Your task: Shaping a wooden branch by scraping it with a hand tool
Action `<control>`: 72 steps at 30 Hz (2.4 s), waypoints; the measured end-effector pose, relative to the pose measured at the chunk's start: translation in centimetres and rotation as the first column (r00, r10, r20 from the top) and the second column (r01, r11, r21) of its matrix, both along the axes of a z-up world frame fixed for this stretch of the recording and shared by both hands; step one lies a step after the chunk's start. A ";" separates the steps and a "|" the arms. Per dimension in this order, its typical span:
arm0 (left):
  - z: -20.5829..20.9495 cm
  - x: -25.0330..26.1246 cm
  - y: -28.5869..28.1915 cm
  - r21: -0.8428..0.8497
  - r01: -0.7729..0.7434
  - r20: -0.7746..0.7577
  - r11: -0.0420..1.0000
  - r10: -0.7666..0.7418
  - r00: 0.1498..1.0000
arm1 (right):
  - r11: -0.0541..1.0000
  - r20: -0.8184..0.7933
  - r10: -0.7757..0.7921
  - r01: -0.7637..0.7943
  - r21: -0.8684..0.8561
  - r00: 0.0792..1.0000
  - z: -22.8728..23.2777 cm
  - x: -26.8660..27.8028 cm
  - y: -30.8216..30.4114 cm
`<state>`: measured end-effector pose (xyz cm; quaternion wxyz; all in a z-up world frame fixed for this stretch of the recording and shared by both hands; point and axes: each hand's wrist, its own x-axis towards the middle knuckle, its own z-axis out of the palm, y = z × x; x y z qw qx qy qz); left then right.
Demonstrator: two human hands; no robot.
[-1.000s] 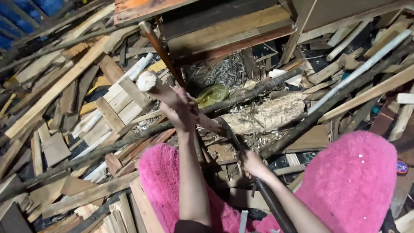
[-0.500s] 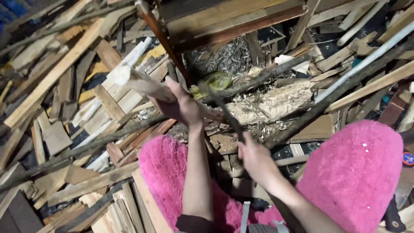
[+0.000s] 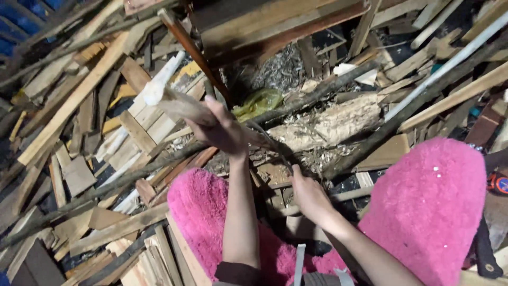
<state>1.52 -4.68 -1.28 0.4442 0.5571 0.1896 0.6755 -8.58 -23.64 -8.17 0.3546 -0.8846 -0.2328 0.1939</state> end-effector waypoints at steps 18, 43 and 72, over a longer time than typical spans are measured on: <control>1.0 0.0 0.7 0.026 0.168 0.042 0.985 -0.169 0.985 | 0.974 -0.281 -0.118 0.056 -0.219 0.952 -10.3 3.4 1.1; -0.8 0.0 -0.2 0.016 0.022 0.046 1.000 -0.023 0.999 | 0.998 -0.198 -0.045 0.038 -0.040 0.979 -2.5 1.5 0.7; -1.8 -0.4 0.7 0.117 0.031 -0.097 0.993 -0.019 0.995 | 0.997 -0.029 -0.067 0.065 -0.051 0.997 2.2 -0.4 0.5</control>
